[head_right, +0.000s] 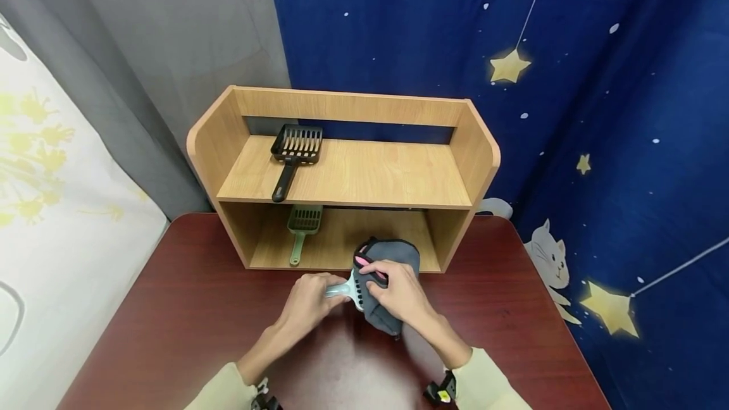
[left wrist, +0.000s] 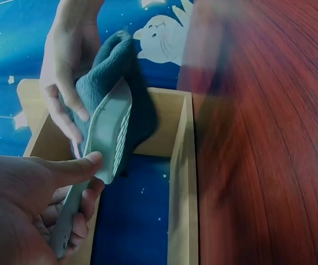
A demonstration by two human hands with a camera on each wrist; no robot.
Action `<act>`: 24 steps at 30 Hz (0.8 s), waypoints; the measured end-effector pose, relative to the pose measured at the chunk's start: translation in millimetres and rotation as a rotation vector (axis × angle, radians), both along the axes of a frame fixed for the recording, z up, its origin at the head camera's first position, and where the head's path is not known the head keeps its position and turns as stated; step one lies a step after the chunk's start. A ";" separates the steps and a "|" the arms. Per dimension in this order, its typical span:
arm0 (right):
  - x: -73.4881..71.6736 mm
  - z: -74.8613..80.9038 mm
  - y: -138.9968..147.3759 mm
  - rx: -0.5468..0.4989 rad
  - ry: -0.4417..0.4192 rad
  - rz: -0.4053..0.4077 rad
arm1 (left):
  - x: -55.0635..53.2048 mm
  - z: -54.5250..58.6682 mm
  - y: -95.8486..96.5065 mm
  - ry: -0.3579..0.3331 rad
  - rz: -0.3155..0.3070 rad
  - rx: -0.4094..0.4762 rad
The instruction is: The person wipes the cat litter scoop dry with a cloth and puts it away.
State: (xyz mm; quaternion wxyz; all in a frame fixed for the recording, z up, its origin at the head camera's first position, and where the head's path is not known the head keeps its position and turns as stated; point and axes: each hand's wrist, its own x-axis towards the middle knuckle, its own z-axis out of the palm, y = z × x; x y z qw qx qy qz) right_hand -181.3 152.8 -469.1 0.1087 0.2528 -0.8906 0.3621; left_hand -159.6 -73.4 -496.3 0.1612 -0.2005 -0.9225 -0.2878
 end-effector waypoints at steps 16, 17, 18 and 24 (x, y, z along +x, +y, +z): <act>4.1 -4.0 -17.1 -0.041 0.027 0.010 | 2.5 -2.1 3.0 -0.016 0.006 0.014; 4.1 -4.1 -17.2 -0.043 0.031 0.013 | 2.6 -2.6 3.2 -0.014 0.005 0.015; 4.1 -3.5 -15.7 -0.038 0.035 0.015 | 2.9 -2.6 2.9 -0.013 0.002 0.016; -3.3 2.9 11.1 0.035 0.083 -0.017 | 1.1 -0.4 -4.6 0.018 -0.004 0.021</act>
